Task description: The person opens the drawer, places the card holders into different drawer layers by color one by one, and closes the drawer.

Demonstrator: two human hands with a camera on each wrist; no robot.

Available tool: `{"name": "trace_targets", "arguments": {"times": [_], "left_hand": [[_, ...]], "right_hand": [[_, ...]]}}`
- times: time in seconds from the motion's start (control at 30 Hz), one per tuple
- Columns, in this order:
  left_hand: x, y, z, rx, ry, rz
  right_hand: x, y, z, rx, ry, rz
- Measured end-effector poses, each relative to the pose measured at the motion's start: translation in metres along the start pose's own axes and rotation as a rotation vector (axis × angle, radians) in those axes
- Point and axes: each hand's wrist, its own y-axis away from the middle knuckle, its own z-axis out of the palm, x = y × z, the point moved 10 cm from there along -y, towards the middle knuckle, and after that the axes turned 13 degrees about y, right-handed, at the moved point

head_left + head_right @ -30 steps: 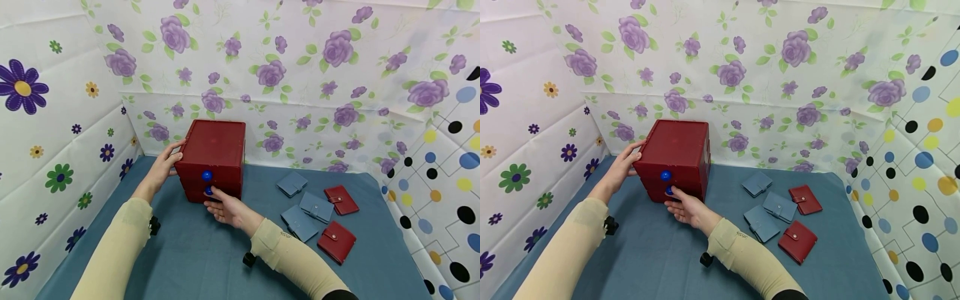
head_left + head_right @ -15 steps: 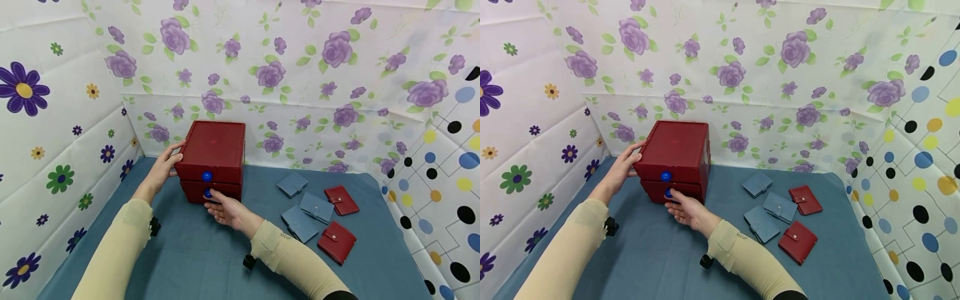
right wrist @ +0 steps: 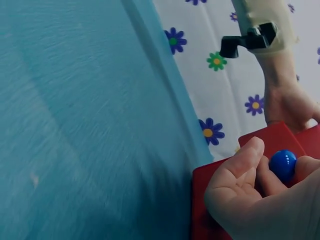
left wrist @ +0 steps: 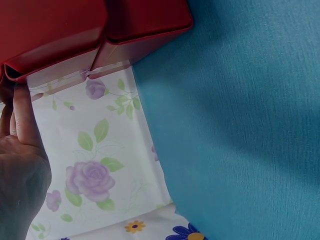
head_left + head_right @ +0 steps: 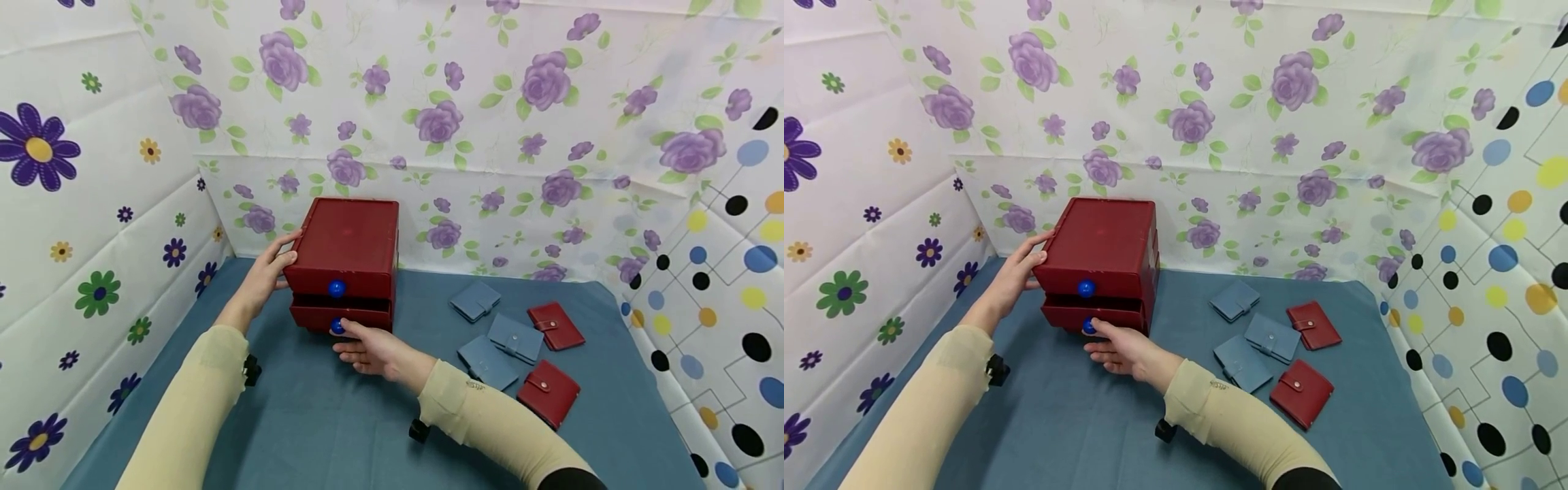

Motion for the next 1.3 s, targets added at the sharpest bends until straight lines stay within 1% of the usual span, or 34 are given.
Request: {"name": "trace_targets", "arguments": {"times": [0.2,0.33,0.6,0.7,0.93,1.1,1.3], "left_hand": [[0.001,-0.001,0.001,-0.002,-0.001,0.007],[0.000,-0.001,0.000,-0.002,-0.002,0.010],[0.004,-0.005,0.000,-0.002,-0.006,0.027],[0.004,-0.003,0.000,-0.002,-0.003,0.030],[-0.004,0.004,0.001,-0.004,-0.010,0.018],[-0.002,0.003,0.002,-0.004,0.002,0.026],[0.000,0.002,0.001,-0.004,0.001,0.027]], "right_hand": [[-0.003,0.012,0.004,-0.022,0.110,-0.019],[-0.002,0.018,0.008,-0.027,0.137,-0.022],[-0.005,0.026,0.011,-0.008,0.151,-0.045],[-0.003,0.029,0.013,-0.014,0.158,-0.046],[0.007,0.036,0.021,-0.024,0.161,-0.006],[0.004,0.038,0.021,-0.009,0.159,-0.008],[0.003,0.037,0.021,-0.009,0.162,-0.014]]}}
